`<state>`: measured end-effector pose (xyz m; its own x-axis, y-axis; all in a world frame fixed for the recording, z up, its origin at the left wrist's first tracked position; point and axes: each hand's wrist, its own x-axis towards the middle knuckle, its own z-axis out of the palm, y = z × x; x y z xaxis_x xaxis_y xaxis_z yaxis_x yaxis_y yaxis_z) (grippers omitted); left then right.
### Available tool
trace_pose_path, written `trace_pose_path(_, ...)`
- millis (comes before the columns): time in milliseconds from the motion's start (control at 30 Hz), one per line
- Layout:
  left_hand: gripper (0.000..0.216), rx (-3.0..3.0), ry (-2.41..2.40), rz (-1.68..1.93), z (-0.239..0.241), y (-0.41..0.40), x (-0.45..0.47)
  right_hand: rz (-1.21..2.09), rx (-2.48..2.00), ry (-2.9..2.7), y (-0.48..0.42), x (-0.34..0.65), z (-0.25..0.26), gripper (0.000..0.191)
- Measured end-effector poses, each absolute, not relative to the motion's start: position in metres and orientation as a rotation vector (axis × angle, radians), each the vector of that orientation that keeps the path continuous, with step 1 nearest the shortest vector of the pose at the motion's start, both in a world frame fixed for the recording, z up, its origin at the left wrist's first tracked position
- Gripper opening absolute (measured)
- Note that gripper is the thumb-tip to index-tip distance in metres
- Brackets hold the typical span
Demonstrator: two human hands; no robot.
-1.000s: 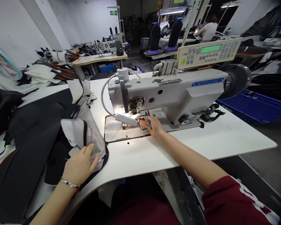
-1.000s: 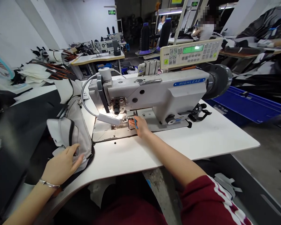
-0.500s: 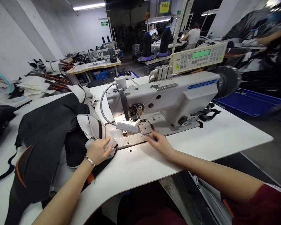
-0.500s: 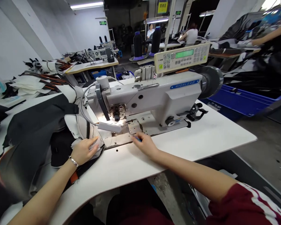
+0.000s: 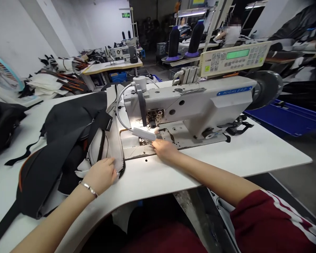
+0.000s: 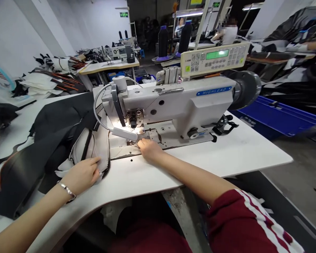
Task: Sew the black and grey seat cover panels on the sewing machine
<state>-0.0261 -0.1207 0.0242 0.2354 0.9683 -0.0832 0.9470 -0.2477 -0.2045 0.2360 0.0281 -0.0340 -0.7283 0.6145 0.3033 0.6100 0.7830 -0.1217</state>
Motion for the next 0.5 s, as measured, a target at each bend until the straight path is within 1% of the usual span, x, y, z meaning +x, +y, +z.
trace_pose_path(100, 0.034, -2.359, -2.137, 0.454, 0.031, -0.101, -0.02, 0.001, -0.953, -2.631, 0.021, 0.24, -0.031, 0.022)
trace_pose_path(167, 0.041, -2.361, -2.225, 0.363, 0.028, -0.089, -0.017, 0.024, -0.911, -2.653, 0.014, 0.241, -0.031, 0.024)
trace_pose_path(200, 0.04, -2.398, -2.251, 0.245, 0.024, -0.084, -0.017, 0.049, -0.881, -2.669, 0.009, 0.241, -0.032, 0.025)
trace_pose_path(300, 0.017, -2.548, -2.292, -0.291, 0.008, -0.077, -0.021, 0.131, -0.791, -2.69, -0.008, 0.233, -0.034, 0.024)
trace_pose_path(333, 0.014, -2.582, -2.282, -0.489, 0.003, -0.077, -0.024, 0.16, -0.78, -2.685, -0.014, 0.228, -0.034, 0.025)
trace_pose_path(433, 0.019, -2.531, -2.282, -0.95, -0.005, -0.081, -0.032, 0.313, -0.826, -2.691, -0.029, 0.205, -0.028, 0.033)
trace_pose_path(500, 0.02, -2.427, -2.328, -1.129, -0.007, -0.083, -0.035, 0.427, -0.934, -2.706, -0.034, 0.186, -0.022, 0.03)
